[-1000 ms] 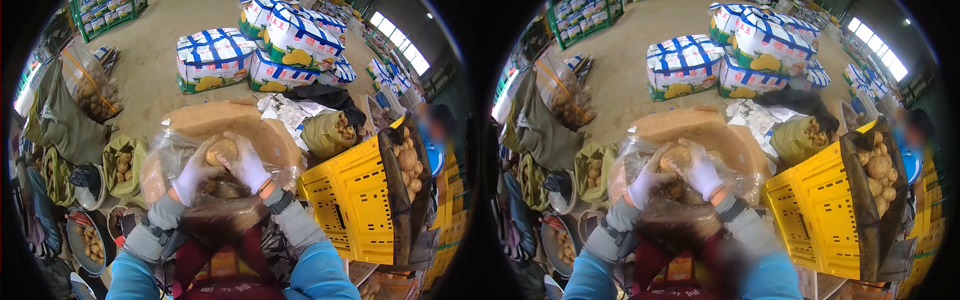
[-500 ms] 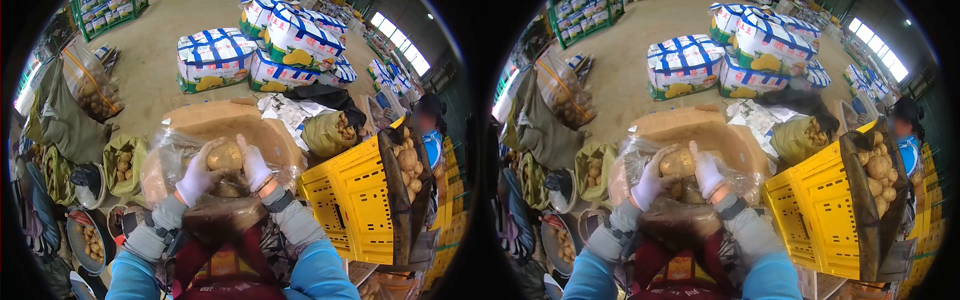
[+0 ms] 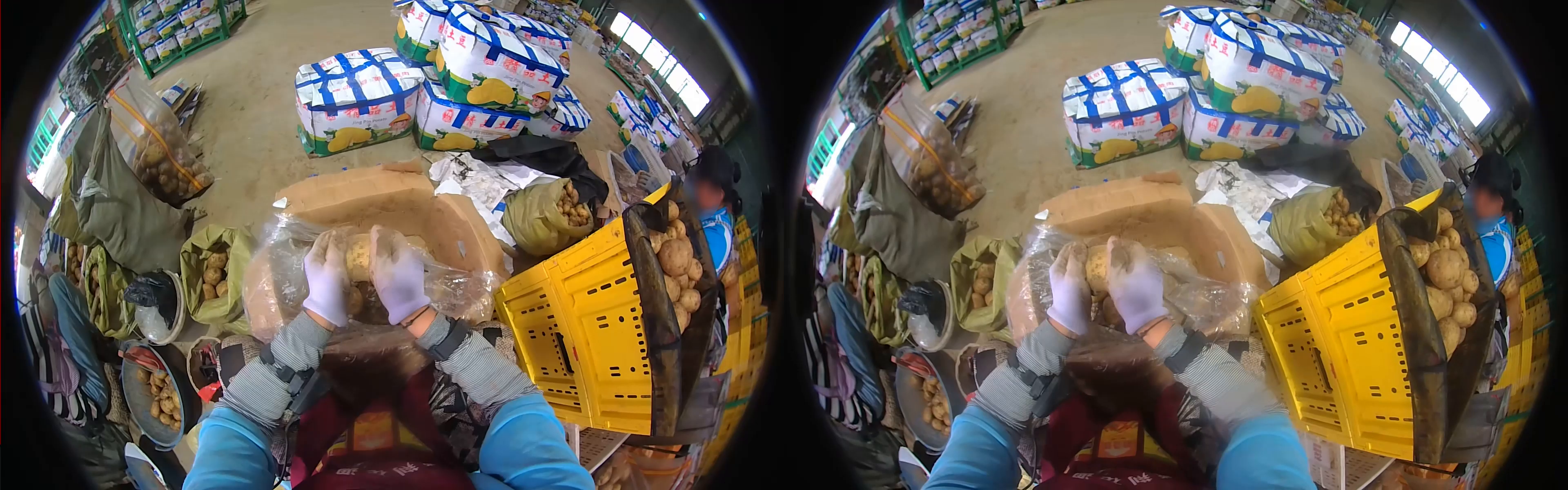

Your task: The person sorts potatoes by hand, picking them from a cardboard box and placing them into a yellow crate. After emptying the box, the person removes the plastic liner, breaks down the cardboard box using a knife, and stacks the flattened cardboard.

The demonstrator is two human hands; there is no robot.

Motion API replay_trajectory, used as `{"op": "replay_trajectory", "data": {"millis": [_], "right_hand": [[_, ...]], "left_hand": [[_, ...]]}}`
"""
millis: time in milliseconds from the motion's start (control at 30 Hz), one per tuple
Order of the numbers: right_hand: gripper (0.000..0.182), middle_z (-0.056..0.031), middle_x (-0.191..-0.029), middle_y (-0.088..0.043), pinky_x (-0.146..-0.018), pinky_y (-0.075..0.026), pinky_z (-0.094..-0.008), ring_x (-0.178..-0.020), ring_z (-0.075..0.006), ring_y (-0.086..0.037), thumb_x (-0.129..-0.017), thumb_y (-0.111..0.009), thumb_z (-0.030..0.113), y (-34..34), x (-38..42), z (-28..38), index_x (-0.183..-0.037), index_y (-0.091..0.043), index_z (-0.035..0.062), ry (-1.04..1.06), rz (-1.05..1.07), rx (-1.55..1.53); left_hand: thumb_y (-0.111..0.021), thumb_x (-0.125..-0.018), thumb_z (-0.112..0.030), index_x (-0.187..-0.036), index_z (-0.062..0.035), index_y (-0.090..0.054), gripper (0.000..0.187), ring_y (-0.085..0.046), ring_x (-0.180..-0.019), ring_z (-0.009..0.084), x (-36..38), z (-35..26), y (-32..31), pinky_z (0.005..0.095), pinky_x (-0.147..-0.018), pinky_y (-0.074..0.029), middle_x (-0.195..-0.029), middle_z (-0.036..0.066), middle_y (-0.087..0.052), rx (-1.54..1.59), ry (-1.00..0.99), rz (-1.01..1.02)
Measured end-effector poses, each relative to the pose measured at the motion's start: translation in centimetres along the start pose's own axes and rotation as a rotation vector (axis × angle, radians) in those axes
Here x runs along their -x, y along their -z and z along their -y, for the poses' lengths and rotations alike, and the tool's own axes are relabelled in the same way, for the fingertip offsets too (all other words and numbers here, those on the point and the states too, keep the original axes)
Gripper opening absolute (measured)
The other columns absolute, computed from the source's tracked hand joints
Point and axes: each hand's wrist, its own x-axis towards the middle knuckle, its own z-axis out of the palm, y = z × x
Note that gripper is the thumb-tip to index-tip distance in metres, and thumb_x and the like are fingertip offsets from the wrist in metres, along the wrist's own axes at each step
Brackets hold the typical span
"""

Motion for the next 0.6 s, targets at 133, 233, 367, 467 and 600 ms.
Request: {"op": "replay_trajectory", "data": {"millis": [133, 233, 367, 467, 600], "right_hand": [[0.031, -0.0090, -0.077, -0.063, -0.074, -0.051, -0.0293, -0.083, -0.0136, -0.064, -0.101, -0.052, 0.029, 1.4, -0.4, 3.0, -0.095, -0.061, -0.0002, 0.155, -0.003, 0.143], [0.040, -0.0142, -0.078, -0.065, -0.069, -0.049, -0.0337, -0.076, -0.0196, -0.064, -0.101, -0.051, 0.035, 3.1, -2.9, 3.5, -0.089, -0.061, -0.0017, -0.348, 0.125, -0.067], [0.051, -0.0038, -0.064, -0.050, -0.060, -0.042, -0.0325, -0.062, -0.0166, -0.048, -0.102, -0.043, 0.045, 3.9, -3.1, 3.1, -0.084, -0.060, 0.0010, -0.618, 0.191, -0.295], [0.050, -0.0019, -0.063, -0.050, -0.053, -0.043, -0.0339, -0.059, -0.0158, -0.049, -0.102, -0.041, 0.046, 3.0, -2.5, 2.1, -0.083, -0.058, 0.0028, -0.477, 0.187, -0.072], [0.048, -0.0066, -0.064, -0.050, -0.056, -0.044, -0.0358, -0.060, -0.0181, -0.050, -0.103, -0.042, 0.043, 3.8, -2.1, 6.5, -0.085, -0.057, 0.0011, -0.310, 0.092, -0.114]], "left_hand": [[-0.058, -0.097, -0.026, -0.115, 0.0043, -0.058, 0.035, -0.062, -0.089, 0.0191, 0.0, -2.3, 0.0, 0.0308, -0.079, -0.051, -0.103, 0.012, -0.065, 0.104, 0.400, -0.038], [-0.064, -0.091, -0.035, -0.124, 0.0020, -0.053, 0.051, -0.062, -0.101, 0.0260, 0.6, -3.8, -0.6, 0.0336, -0.092, -0.048, -0.108, 0.015, -0.065, -0.332, 0.234, 0.072], [-0.070, -0.080, -0.048, -0.129, -0.0015, -0.048, 0.071, -0.063, -0.101, 0.0361, 0.8, -1.5, 0.4, 0.0413, -0.088, -0.050, -0.112, 0.020, -0.064, -0.845, -0.423, 0.282], [-0.065, -0.084, -0.047, -0.128, -0.0032, -0.049, 0.064, -0.064, -0.099, 0.0383, 0.8, -3.2, 0.9, 0.0430, -0.084, -0.051, -0.113, 0.022, -0.064, -1.060, -0.432, 0.286], [-0.058, -0.089, -0.046, -0.127, -0.0048, -0.050, 0.056, -0.064, -0.098, 0.0374, 0.9, -4.6, 0.5, 0.0443, -0.081, -0.051, -0.112, 0.022, -0.063, -1.144, -0.259, 0.246]]}}
